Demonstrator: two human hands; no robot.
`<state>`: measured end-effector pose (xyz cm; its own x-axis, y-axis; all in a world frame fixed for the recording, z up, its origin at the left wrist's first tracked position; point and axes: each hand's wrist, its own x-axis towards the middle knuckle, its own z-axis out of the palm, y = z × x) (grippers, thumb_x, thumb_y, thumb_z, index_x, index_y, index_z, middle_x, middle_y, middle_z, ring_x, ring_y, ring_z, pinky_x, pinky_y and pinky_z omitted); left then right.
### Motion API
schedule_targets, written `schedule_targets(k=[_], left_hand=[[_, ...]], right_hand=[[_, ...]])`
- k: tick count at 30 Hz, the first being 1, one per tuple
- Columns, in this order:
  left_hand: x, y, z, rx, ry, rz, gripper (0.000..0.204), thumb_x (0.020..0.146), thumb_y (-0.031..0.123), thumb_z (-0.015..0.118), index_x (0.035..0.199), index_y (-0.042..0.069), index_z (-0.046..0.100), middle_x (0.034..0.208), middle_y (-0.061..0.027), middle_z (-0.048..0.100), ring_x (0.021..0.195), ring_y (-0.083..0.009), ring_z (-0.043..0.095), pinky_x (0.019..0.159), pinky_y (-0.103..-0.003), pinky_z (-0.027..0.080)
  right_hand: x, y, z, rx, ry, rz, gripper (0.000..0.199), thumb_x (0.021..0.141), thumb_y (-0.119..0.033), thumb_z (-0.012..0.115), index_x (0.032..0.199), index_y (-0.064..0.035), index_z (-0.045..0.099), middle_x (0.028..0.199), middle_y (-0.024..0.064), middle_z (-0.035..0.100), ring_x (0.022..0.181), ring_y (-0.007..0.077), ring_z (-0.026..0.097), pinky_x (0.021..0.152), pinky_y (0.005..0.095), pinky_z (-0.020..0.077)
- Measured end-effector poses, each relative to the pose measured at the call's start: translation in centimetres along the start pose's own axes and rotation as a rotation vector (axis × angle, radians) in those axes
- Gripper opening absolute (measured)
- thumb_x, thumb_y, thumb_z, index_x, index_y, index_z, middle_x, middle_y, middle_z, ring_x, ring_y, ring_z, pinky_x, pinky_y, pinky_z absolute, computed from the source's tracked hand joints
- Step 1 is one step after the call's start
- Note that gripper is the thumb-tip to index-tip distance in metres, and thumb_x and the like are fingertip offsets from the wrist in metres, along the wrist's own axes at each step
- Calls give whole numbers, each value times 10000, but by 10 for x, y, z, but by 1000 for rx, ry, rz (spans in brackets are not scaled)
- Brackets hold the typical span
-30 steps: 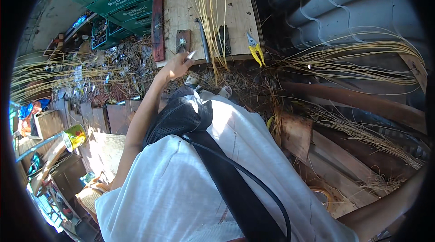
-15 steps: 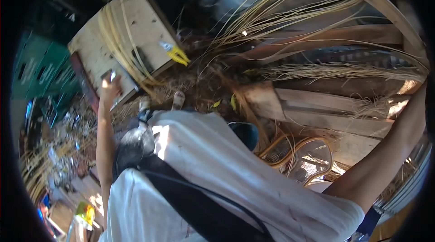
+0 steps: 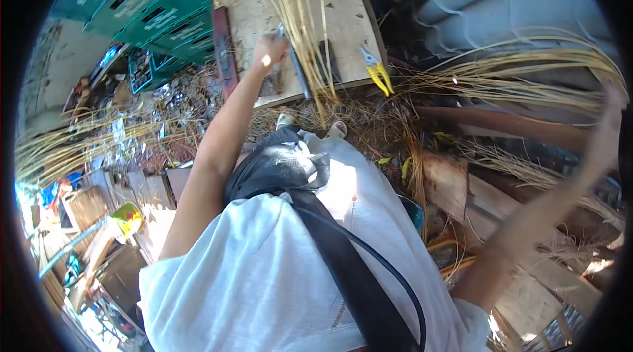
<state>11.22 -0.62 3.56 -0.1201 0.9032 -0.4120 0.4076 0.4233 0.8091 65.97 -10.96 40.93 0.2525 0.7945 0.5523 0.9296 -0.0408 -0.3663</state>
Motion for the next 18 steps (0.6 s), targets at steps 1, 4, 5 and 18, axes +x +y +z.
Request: schedule_targets(k=[1, 4, 5, 18], left_hand=[[1, 6, -6, 85, -3, -3, 332, 748, 287, 620, 724, -42, 659, 579, -113, 617, 555, -173, 615, 545, -327, 490], [27, -4, -3, 277, 45, -144, 343, 741, 304, 619, 677, -31, 654, 566, -127, 629, 582, -214, 655, 610, -344, 526], [37, -6, 1, 276, 63, -113, 350, 746, 310, 614, 681, -32, 652, 575, -132, 635, 584, -222, 659, 623, -349, 530], [57, -48, -21, -170, -116, -116, 148, 791, 95, 634, 799, -52, 620, 615, -71, 594, 445, -135, 518, 403, -295, 410]], right_hand=[[-50, -64, 61, -39, -75, -12, 252, 939, -226, 506, 1024, -58, 674, 1029, 100, 666, 915, 220, 630, 840, 359, 484], [-168, -115, 222, 468, -652, 110, 199, 909, -203, 558, 979, -47, 659, 894, 121, 663, 843, 260, 631, 790, 348, 488], [-201, -145, 249, 544, -810, 395, 227, 883, -224, 598, 994, -33, 648, 880, 141, 668, 807, 288, 643, 755, 361, 501], [-363, -177, 360, -191, -944, 638, 285, 803, -275, 675, 912, -14, 642, 1016, 198, 655, 988, 410, 603, 859, 471, 475]])
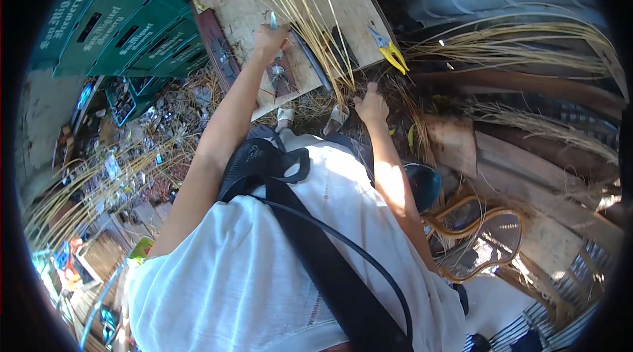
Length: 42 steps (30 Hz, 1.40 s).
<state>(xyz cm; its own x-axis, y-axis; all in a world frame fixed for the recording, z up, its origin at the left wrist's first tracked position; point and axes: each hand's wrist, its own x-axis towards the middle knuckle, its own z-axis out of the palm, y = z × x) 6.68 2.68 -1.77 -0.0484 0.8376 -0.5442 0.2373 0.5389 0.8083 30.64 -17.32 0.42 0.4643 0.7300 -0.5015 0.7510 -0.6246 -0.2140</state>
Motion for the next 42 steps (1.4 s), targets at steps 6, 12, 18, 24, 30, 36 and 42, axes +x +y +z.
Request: schedule_targets(k=[6, 12, 18, 24, 30, 36, 42], left_hand=[[-62, 30, 6, -104, -372, 39, 223, 850, 195, 662, 851, -24, 618, 689, -42, 592, 520, -87, 507, 434, -243, 386], [-133, 54, 11, -70, -599, 28, 218, 876, 219, 648, 926, 10, 619, 798, -51, 643, 621, -87, 586, 443, -211, 392], [-134, 42, -2, -243, -516, 104, 183, 899, 191, 609, 958, 17, 611, 842, -84, 673, 772, -135, 675, 462, -215, 416], [-105, 49, -49, -512, -250, 193, 156, 905, 172, 610, 907, 18, 584, 816, -75, 629, 631, -119, 589, 465, -206, 405], [-104, 67, -131, -786, -516, 177, 122, 921, 141, 583, 924, 27, 540, 781, -41, 573, 599, -95, 548, 386, -140, 366], [-96, 64, -176, -1614, -834, 179, 85, 973, 103, 441, 980, 32, 486, 826, -36, 512, 615, -62, 506, 425, -143, 426], [-171, 37, -134, -374, -620, 0, 111, 897, 125, 568, 959, 34, 580, 728, -43, 629, 434, -30, 505, 320, -134, 332]], right_hand=[[25, 27, 26, 314, 159, -560, 136, 835, -145, 632, 870, -14, 620, 990, 169, 656, 898, 379, 619, 766, 458, 475], [-49, -28, -29, 902, 8, -418, 168, 841, -165, 656, 915, -15, 658, 652, 27, 606, 579, 68, 498, 539, 250, 408], [-76, -64, -25, 1168, 1, -330, 186, 857, -193, 663, 899, -12, 670, 662, -8, 593, 509, 35, 456, 462, 204, 360], [-79, -12, -19, 1036, -133, -245, 143, 885, -171, 627, 892, -36, 675, 677, -25, 588, 516, 18, 439, 453, 185, 332], [-59, 72, -4, 922, -45, -135, 170, 888, -225, 626, 903, -60, 665, 700, -40, 595, 546, 25, 455, 485, 183, 348], [-27, 131, 11, 729, -2, -144, 203, 891, -235, 608, 949, -50, 667, 762, 9, 632, 662, 96, 556, 614, 241, 442], [-40, 47, -22, -11, 536, -240, 291, 887, -282, 548, 1092, -104, 654, 1093, 129, 646, 976, 354, 610, 876, 426, 465]])
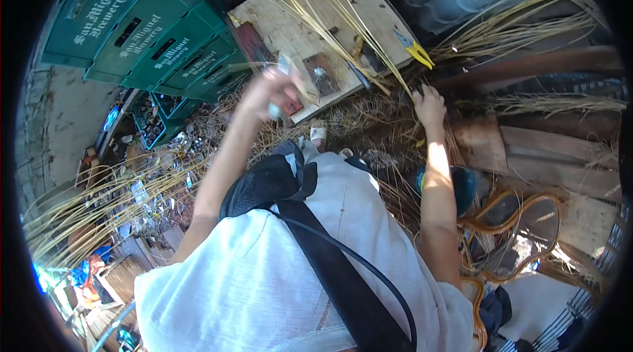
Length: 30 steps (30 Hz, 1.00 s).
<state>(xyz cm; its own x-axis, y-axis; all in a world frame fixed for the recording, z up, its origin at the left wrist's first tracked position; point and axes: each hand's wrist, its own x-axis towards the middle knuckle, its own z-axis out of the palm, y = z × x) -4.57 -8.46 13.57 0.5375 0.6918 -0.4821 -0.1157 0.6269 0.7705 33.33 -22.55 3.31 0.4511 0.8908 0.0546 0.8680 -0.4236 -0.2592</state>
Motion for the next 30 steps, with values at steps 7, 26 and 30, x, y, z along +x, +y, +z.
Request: schedule_targets(k=[7, 26, 30], left_hand=[[22, -115, 53, 19, -25, -351, 144, 866, 166, 660, 880, 28, 621, 778, -63, 674, 460, -52, 541, 342, -150, 392], [81, -21, -34, 294, 89, -93, 160, 864, 209, 643, 917, 58, 649, 801, -5, 680, 643, -32, 591, 417, -161, 352], [76, -26, -47, 300, 35, -197, 145, 867, 186, 641, 920, 52, 643, 828, -26, 680, 646, -29, 599, 402, -142, 372]], right_hand=[[12, -198, 18, 1149, -634, 106, 341, 917, -288, 575, 1072, 15, 607, 807, 99, 671, 591, 112, 604, 543, 253, 483], [-13, -179, 32, 621, -349, 42, 229, 853, -274, 588, 907, -73, 685, 829, 132, 668, 656, 303, 640, 639, 371, 524], [14, -215, 56, 330, -268, -63, 226, 804, -284, 612, 859, -83, 700, 922, 152, 677, 888, 345, 627, 778, 438, 488]])
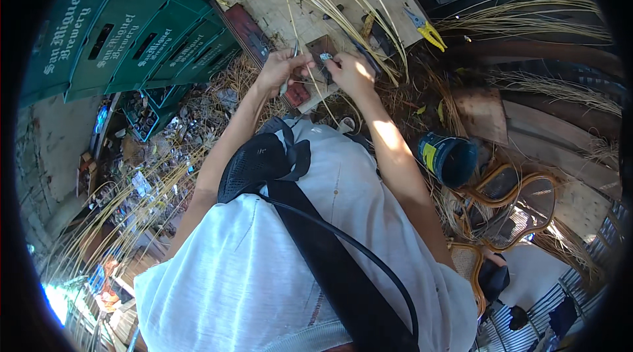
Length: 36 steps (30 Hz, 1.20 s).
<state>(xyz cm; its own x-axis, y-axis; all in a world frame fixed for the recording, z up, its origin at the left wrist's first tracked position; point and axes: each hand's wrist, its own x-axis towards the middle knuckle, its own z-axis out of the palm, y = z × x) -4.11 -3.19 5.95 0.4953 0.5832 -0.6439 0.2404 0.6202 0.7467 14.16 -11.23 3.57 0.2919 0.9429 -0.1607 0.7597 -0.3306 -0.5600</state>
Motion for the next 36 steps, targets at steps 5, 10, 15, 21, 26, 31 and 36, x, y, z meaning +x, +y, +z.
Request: schedule_targets(k=[5, 10, 15, 21, 26, 31, 36], left_hand=[[-7, -4, -8, -90, -104, 16, 131, 839, 130, 667, 920, 42, 613, 873, -43, 680, 671, -44, 613, 401, -141, 396], [-6, -1, -11, -125, -186, 57, 114, 836, 98, 668, 909, 45, 600, 891, -64, 678, 691, -47, 622, 402, -134, 404], [8, 11, -11, -337, -211, 73, 100, 854, 92, 652, 917, 33, 601, 885, -78, 673, 693, -45, 623, 405, -121, 400], [61, 21, 0, -125, -12, 149, 101, 829, 80, 667, 887, 25, 604, 787, -66, 669, 657, -75, 632, 408, -177, 353], [107, 14, -38, 223, 135, 154, 61, 866, 124, 612, 862, 65, 597, 767, -40, 666, 646, -84, 611, 476, -216, 365], [124, 1, -37, 185, 226, 190, 77, 854, 109, 619, 850, 38, 592, 735, -61, 661, 625, -101, 629, 457, -225, 387], [125, -2, -33, 165, 394, 229, 140, 837, 132, 634, 828, -5, 607, 748, -100, 672, 595, -107, 639, 447, -233, 434]], right_hand=[[19, -23, 20, -285, -150, 5, 249, 770, -269, 629, 846, -38, 682, 895, 154, 668, 886, 361, 617, 776, 463, 477], [20, -13, 21, -178, 33, -27, 220, 766, -253, 643, 849, -51, 670, 867, 138, 660, 946, 344, 604, 810, 496, 456], [-20, 47, -68, -347, -23, 267, 259, 783, -225, 680, 979, -57, 654, 938, 178, 649, 871, 355, 633, 762, 458, 500], [-46, -20, -76, 1129, -558, 440, 390, 977, -336, 458, 1131, -11, 609, 1029, 122, 672, 833, 211, 647, 751, 318, 514], [-87, 23, -82, 354, -222, 117, 270, 918, -216, 526, 1076, -21, 626, 756, 124, 635, 589, 146, 596, 569, 299, 487], [-52, 21, -47, 297, -335, 329, 373, 860, -342, 577, 966, 8, 653, 969, 200, 664, 965, 349, 632, 859, 408, 483], [-23, 4, -13, 308, -47, 199, 276, 849, -270, 586, 886, -5, 655, 875, 222, 658, 861, 397, 639, 788, 450, 502]])
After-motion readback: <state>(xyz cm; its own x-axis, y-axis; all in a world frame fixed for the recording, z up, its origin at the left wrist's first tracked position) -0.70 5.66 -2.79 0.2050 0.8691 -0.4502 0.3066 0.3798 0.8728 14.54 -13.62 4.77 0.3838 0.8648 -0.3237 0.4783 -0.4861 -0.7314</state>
